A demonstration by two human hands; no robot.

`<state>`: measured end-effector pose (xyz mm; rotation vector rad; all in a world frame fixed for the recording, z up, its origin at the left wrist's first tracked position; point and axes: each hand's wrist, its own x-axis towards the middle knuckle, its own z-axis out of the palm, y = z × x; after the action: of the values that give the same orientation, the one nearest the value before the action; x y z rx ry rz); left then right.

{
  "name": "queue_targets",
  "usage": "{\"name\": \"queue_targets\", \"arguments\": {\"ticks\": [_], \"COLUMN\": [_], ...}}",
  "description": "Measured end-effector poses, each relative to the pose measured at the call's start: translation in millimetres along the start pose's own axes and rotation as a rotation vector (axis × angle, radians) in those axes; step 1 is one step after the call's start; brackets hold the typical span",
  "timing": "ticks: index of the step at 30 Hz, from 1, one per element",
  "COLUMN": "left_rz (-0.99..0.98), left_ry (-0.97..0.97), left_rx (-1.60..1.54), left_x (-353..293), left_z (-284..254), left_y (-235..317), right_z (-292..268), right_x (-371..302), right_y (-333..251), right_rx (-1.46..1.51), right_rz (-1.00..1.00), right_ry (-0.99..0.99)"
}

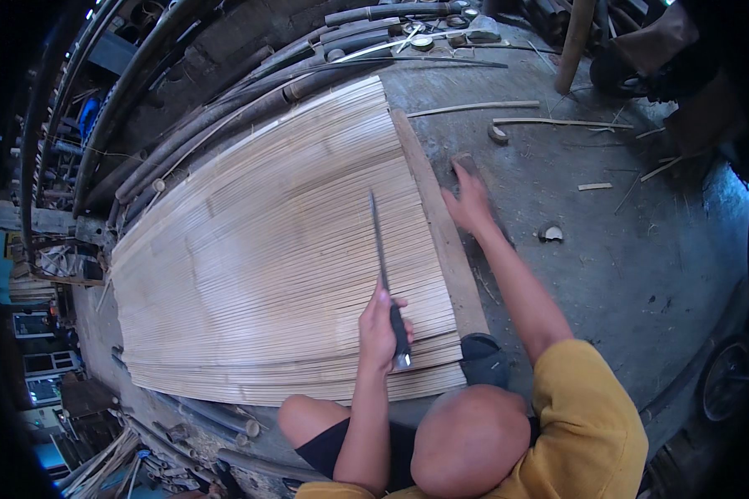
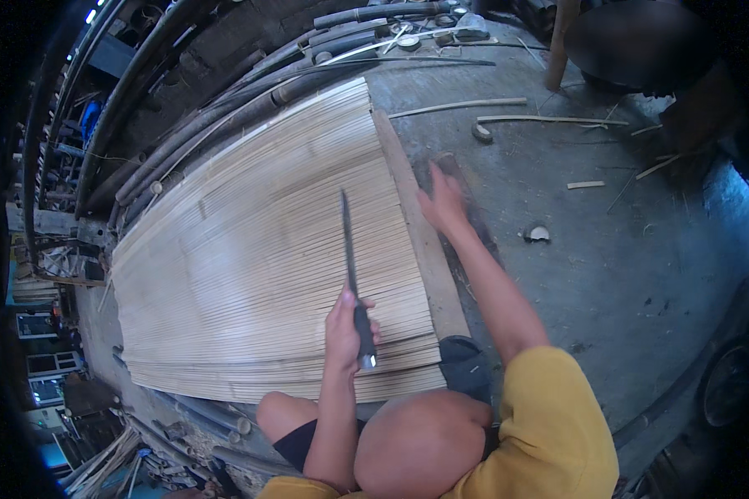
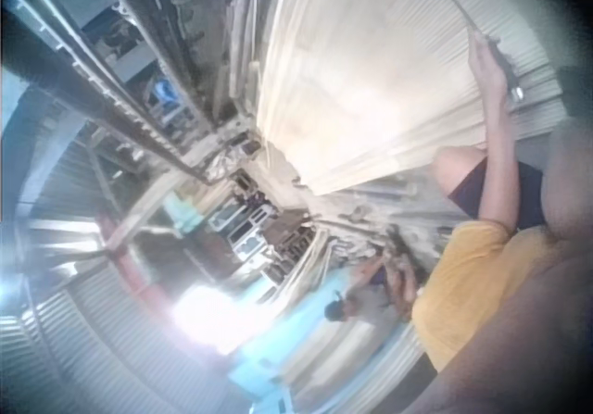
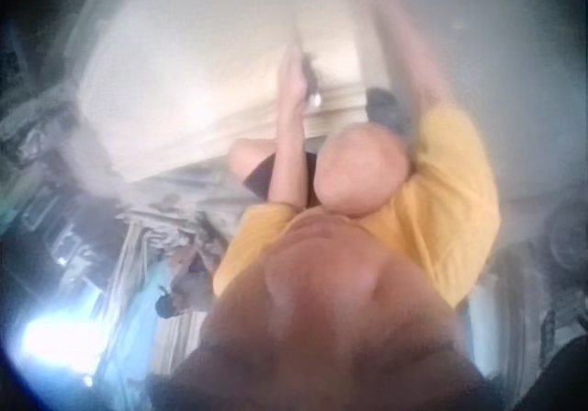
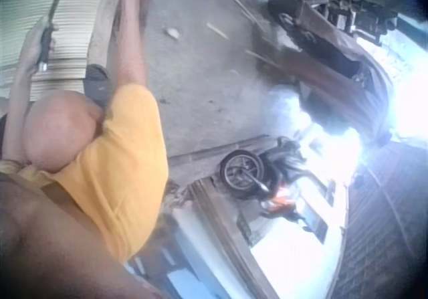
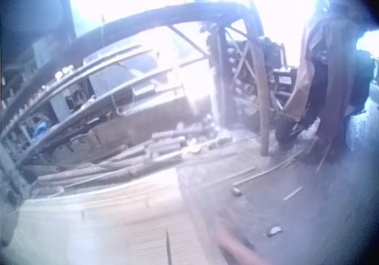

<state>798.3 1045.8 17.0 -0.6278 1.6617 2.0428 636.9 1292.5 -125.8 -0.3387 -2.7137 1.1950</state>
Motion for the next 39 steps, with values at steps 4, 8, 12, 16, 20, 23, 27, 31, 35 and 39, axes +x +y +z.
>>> {"name": "queue_targets", "arguments": {"ticks": [4,8,12,16,20,23,27,31,35,39], "left_rz": [0.028,0.031,0.027,-0.014,-0.025,-0.027,-0.027,-0.009,0.007,0.099], "left_ry": [-0.085,-0.032,-0.007,0.018,0.047,0.069,0.07,0.062,0.039,0.074], "left_rx": [0.007,0.038,0.017,0.008,0.017,0.062,0.091,0.084,0.107,0.106], "left_x": [70.4,120.4,140.5,141.7,141.3,137.8,134.3,138.7,151.2,156.0], "left_z": [50.3,84.7,97.2,97.1,92.2,95.0,93.6,99.6,89.4,79.1], "left_y": [-40.3,-47.3,-47.2,-52.6,-61.0,-63.7,-63.1,-64.6,-93.1,-116.5], "right_z": [-41.7,-66.4,-65.3,-57.7,-56.2,-61.7,-74.8,-99.6,-164.0,-236.0], "right_x": [-100.5,-141.2,-145.0,-142.3,-143.6,-139.8,-124.5,-103.0,-38.0,13.9], "right_y": [68.2,97.0,117.1,126.9,125.0,125.2,98.0,70.6,-23.7,-135.2], "right_rx": [-0.477,-0.415,-0.292,-0.238,-0.225,-0.146,-0.07,0.186,0.379,0.626], "right_rz": [0.217,0.376,0.429,0.414,0.408,0.436,0.501,0.334,0.098,-0.487], "right_ry": [-0.008,-0.245,-0.32,-0.267,-0.261,-0.255,-0.282,-0.247,-0.175,0.171]}}
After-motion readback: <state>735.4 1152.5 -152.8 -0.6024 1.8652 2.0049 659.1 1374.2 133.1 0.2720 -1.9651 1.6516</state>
